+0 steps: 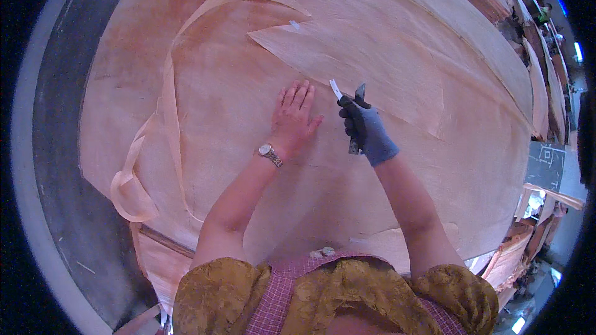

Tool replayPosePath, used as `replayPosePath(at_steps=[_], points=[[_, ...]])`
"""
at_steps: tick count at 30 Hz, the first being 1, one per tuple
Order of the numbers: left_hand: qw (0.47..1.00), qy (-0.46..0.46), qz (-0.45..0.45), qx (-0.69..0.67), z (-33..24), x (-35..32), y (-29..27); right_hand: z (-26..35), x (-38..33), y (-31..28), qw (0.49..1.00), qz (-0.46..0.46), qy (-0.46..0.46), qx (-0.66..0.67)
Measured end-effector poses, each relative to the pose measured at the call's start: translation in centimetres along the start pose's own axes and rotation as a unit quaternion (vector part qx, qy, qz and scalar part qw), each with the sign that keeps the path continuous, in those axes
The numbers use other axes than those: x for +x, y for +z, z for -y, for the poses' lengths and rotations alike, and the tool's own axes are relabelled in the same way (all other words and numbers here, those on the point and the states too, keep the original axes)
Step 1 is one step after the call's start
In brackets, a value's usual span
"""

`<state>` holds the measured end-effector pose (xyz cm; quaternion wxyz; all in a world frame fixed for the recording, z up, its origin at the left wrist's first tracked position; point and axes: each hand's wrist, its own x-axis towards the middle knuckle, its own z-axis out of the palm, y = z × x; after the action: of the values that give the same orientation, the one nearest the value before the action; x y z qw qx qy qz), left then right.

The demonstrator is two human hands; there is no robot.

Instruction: The person trims damaged or uneven edges from sheets of wood veneer using a utility knife and organizes the sheets into stacks on worktables.

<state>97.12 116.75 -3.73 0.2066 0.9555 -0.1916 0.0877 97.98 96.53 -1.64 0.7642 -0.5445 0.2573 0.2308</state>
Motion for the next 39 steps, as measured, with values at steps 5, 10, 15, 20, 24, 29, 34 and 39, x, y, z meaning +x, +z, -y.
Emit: replayPosePath(at_steps=[5,10,15,20,24,29,34,39], points=[[0.995,0.094,0.005,0.032,-1.0,1.6,1.7,-1.0,0.1,-0.3,0.999,-0.035,0.013,-0.027],[0.994,0.11,-0.001,0.025,-2.5,2.4,1.9,-0.2,0.9,-1.2,0.966,-0.024,-0.079,-0.246],[0.993,0.115,-0.008,0.032,-2.2,3.3,1.5,4.3,-1.4,-6.3,0.921,-0.031,-0.106,-0.374],[0.996,0.073,0.054,0.025,-7.5,7.0,3.8,6.0,-6.7,-19.6,0.934,-0.189,-0.089,-0.291],[0.986,0.145,0.062,-0.057,-17.4,7.0,9.9,6.5,-7.4,-25.4,0.944,-0.171,-0.106,-0.262],[0.964,0.228,0.048,-0.125,-26.0,6.9,14.4,2.2,-3.8,-30.8,0.924,-0.218,-0.093,-0.301],[0.967,0.187,0.129,-0.114,-26.9,5.9,15.5,0.8,-4.7,-31.2,0.892,-0.245,-0.126,-0.359],[0.96,0.227,0.148,-0.064,-26.6,5.8,16.1,-0.8,-7.1,-30.3,0.899,-0.265,-0.133,-0.322]])
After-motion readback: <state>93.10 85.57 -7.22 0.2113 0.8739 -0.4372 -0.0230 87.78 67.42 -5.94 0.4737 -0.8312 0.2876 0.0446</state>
